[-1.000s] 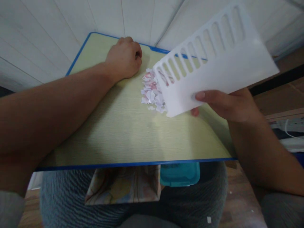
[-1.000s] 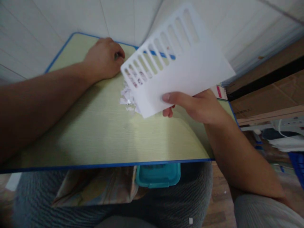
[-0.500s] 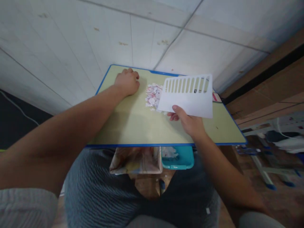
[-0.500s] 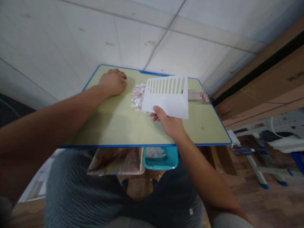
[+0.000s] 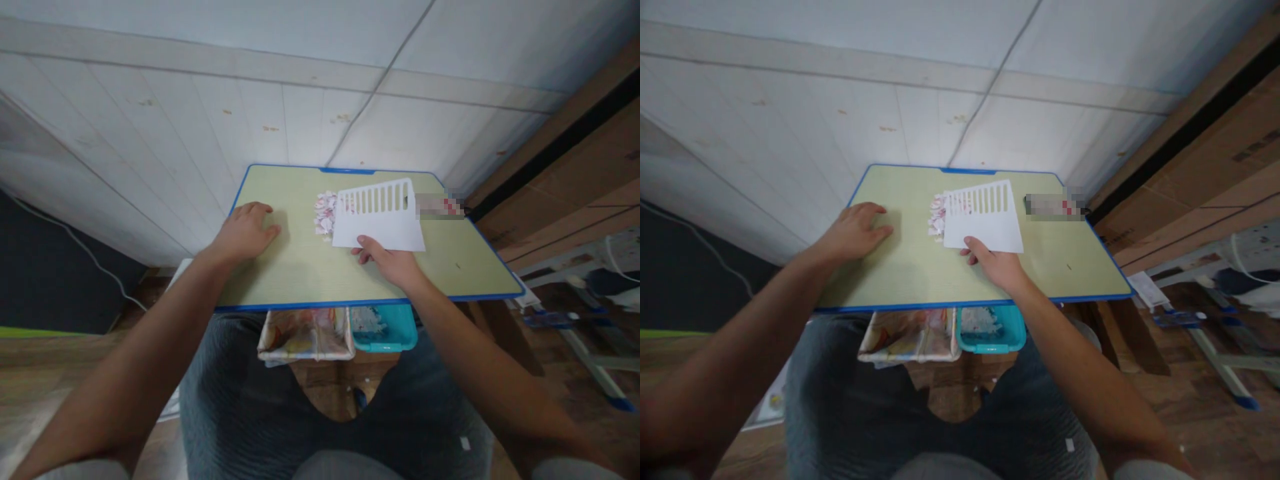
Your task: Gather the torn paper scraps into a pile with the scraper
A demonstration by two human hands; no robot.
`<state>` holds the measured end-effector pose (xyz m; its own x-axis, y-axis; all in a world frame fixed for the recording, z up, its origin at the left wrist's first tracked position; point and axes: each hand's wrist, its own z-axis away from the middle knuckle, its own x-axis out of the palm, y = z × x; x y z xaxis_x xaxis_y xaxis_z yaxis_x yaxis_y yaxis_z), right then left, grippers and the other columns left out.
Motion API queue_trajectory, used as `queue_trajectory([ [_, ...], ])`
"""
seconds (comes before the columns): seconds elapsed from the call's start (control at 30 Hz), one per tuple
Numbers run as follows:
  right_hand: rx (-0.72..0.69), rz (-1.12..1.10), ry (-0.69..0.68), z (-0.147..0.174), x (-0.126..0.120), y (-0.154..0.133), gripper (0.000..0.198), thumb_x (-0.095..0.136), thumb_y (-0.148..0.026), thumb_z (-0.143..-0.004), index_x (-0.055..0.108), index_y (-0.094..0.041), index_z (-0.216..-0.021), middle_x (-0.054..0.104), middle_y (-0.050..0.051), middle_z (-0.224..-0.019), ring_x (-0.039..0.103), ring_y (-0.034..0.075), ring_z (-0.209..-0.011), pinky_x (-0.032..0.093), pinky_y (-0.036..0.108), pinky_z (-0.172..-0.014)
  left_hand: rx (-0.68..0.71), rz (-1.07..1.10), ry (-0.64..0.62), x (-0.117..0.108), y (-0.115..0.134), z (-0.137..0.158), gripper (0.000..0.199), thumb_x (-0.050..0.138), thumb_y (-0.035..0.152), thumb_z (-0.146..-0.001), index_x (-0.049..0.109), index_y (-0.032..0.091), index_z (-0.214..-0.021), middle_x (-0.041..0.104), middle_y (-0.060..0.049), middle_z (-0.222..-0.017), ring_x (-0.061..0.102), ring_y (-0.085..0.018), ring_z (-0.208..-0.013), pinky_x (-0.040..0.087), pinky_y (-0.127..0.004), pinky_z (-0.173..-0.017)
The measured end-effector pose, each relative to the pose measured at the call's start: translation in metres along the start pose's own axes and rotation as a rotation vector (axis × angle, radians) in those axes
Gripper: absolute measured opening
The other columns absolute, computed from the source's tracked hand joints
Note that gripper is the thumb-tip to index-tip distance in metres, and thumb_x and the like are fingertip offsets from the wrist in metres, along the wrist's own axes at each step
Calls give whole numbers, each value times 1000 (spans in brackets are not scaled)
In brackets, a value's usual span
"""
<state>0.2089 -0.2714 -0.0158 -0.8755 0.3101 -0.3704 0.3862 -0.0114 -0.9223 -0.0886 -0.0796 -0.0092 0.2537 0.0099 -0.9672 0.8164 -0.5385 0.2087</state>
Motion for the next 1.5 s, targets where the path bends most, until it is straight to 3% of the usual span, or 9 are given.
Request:
queue_trajectory([
  [0.17,31,17,-37,20,-1,-5,47,72,-64,-100,78,-26,-73,86,10,-84,80,30,-88,63,48,-107,61,-32,-49,-1,1,5,60,53,47,-110,67,18,-160,64,-18,-171,57,-41,-163,43,-53,-140],
  [0.33,40,93,-74,25,-7,-12,53,70,-66,-103,75,-28,-66,88,12,-91,82,33,-97,61,54,-112,76,-81,-81,-5,15,-28,61,56,41,-108,68,18,-163,62,-18,-174,55,-41,-165,43,-56,-139],
  [0.57,-157,140,-120,-33,-13,-43,49,73,-59,-101,72,-27,-63,82,9,-75,77,28,-78,67,46,-88,-20,-23,-34,0,31,-100,63,67,35,-101,70,28,-163,67,-15,-168,59,-43,-158,52,-59,-129],
  [0.67,-197,191,-170,-59,-9,-46,51,75,-60,-98,68,-29,-58,82,9,-73,77,29,-76,68,46,-85,-46,-15,33,7,34,-119,60,63,32,-104,69,25,-164,68,-17,-166,60,-43,-156,51,-61,-129],
  [0.8,-205,242,-193,-73,-7,-42,50,76,-58,-97,68,-29,-57,83,8,-73,79,30,-77,69,51,-95,-20,-14,86,19,31,-122,55,56,35,-112,68,18,-163,67,-20,-167,59,-41,-158,47,-58,-133],
  [0.93,-139,169,-207,-72,-22,-36,46,78,-55,-98,70,-30,-61,82,6,-73,77,28,-71,68,43,-75,21,21,140,29,23,-120,52,56,32,-111,70,18,-159,69,-19,-163,60,-41,-156,44,-60,-134],
  [1.13,-131,125,-91,-63,-47,-25,35,85,-49,-101,78,-29,-73,79,2,-71,73,27,-64,64,43,-66,16,59,118,34,11,-131,49,58,38,-111,67,24,-157,67,-12,-165,55,-39,-160,40,-56,-137],
  [1.3,-224,265,-214,-48,-44,-27,32,84,-47,-102,78,-33,-74,80,0,-72,76,28,-68,69,45,-81,-9,59,86,30,17,-130,47,58,34,-112,68,21,-156,66,-13,-166,55,-39,-161,38,-54,-139],
  [1.5,-306,443,-281,-34,-44,-37,31,86,-53,-98,75,-35,-75,78,1,-74,74,30,-68,64,47,-76,-3,20,45,17,29,-124,44,54,30,-114,72,16,-153,67,-17,-168,58,-36,-159,44,-54,-138],
])
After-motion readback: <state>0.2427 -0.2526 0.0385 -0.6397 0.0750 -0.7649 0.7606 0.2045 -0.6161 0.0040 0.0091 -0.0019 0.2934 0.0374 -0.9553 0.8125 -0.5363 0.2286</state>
